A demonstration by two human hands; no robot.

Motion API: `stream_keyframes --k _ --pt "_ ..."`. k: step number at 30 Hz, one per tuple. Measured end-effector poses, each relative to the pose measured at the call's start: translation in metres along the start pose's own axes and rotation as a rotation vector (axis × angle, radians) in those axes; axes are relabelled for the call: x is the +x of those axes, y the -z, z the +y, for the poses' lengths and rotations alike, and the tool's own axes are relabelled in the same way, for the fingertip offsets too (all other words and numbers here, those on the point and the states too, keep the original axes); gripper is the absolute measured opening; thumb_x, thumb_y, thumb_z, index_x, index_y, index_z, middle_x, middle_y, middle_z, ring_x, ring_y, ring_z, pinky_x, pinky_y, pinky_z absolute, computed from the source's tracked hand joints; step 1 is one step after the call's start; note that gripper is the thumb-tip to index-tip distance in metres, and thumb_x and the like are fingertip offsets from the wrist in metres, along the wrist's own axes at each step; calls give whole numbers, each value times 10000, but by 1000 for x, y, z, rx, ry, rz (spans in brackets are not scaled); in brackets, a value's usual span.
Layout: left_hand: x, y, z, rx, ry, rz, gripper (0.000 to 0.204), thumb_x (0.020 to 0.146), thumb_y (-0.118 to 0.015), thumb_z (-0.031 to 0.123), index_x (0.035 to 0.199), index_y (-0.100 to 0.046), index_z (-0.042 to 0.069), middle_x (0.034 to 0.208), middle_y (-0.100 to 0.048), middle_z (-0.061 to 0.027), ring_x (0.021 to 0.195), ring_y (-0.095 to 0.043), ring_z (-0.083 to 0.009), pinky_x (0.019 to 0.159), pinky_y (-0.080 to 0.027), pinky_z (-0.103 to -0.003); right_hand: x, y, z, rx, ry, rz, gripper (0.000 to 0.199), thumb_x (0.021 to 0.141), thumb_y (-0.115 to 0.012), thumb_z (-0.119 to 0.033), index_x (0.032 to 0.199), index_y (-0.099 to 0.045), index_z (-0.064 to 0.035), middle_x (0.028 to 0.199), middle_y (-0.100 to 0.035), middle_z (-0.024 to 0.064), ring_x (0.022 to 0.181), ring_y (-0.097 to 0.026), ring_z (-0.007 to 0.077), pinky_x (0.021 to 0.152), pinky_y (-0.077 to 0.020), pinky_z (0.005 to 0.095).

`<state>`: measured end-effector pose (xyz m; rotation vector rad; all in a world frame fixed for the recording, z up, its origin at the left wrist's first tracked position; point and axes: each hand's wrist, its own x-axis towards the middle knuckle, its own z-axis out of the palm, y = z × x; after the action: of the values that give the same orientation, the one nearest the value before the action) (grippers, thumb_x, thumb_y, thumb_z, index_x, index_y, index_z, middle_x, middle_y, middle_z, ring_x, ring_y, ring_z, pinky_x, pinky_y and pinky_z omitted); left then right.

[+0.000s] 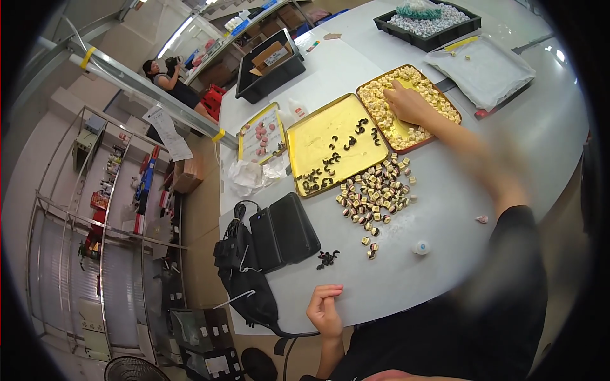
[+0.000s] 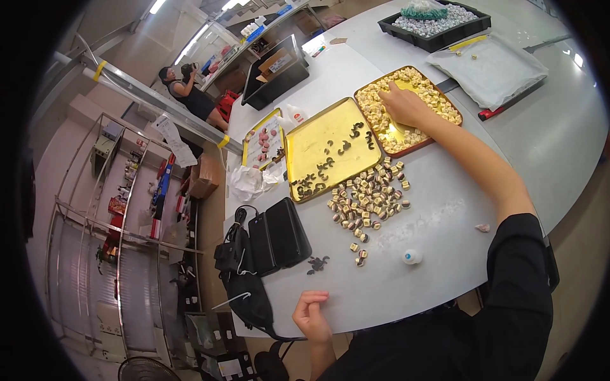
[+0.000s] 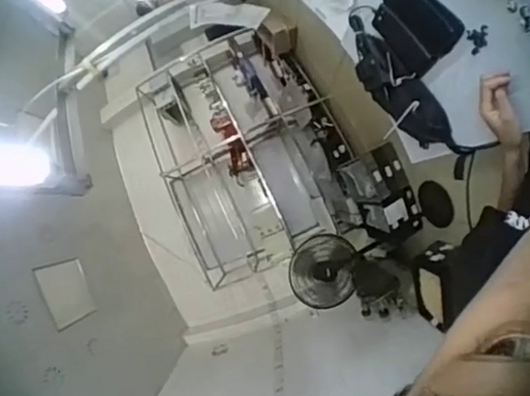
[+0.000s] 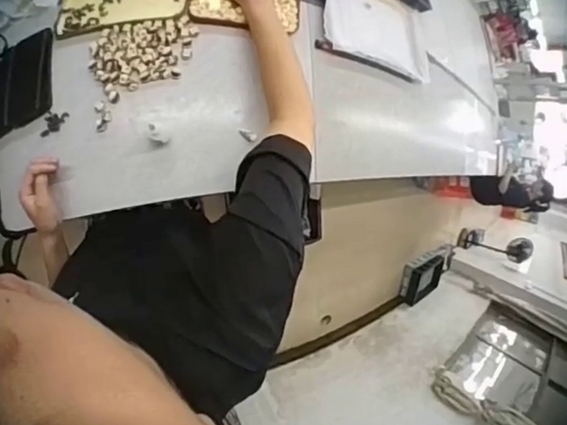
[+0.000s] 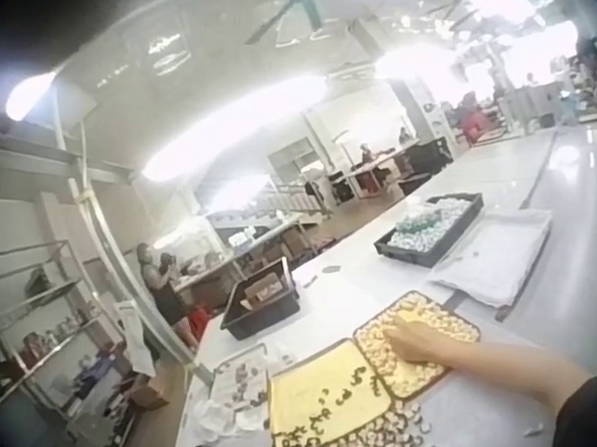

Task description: Applying glue and attaching small black base components to gold cat figurines.

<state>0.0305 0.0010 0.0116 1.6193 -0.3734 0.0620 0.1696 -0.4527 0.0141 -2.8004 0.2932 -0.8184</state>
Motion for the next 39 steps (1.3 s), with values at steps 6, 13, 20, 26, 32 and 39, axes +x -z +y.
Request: stream_keyframes --k 6,13,20,26,32,39 --pt "-1 5 -6 -34 0 -13 168 786 -427 -78 746 -586 -40 821 -615 -137 790 -577 -186 754 -450 -273 3 -10 12 74 -72 86 166 824 -539 -151 922 -529 -17 972 -507 255 696 -592 400 650 -479 460" --pt "1 5 -6 -41 1 -17 170 777 -423 -82 745 -586 -41 816 -614 -137 780 -577 -183 748 -453 -271 16 -19 40 200 -97 277 170 833 -561 -169 914 -545 -20 866 -560 206 736 -575 369 687 -452 412" --pt "1 4 -3 -50 14 -13 167 773 -426 -83 739 -584 -39 810 -612 -136 777 -579 -181 745 -455 -268 30 7 40 488 -478 212 238 866 -539 -249 977 -570 -41 789 -552 129 597 -534 224 552 -441 365" --pt "4 -1 -2 -51 43 -39 153 755 -414 -83 697 -549 -40 770 -580 -126 739 -538 -173 712 -440 -269 3 69 28 1007 -756 84 239 891 -520 -264 1003 -569 -59 756 -504 29 539 -439 89 400 -328 236" --pt "-4 9 -4 -51 -19 16 149 746 -407 -56 699 -547 -34 766 -589 -127 732 -538 -180 708 -427 -273 -60 126 3 1224 -719 -26 223 905 -512 -253 1017 -551 -65 775 -485 0 535 -409 43 344 -239 151" --pt "-5 -1 -2 -73 -43 -20 151 737 -396 -47 687 -538 -29 762 -584 -126 733 -535 -186 721 -430 -284 -176 117 -14 237 -143 160 138 867 -549 -199 912 -560 -69 809 -527 62 573 -532 157 486 -431 275"
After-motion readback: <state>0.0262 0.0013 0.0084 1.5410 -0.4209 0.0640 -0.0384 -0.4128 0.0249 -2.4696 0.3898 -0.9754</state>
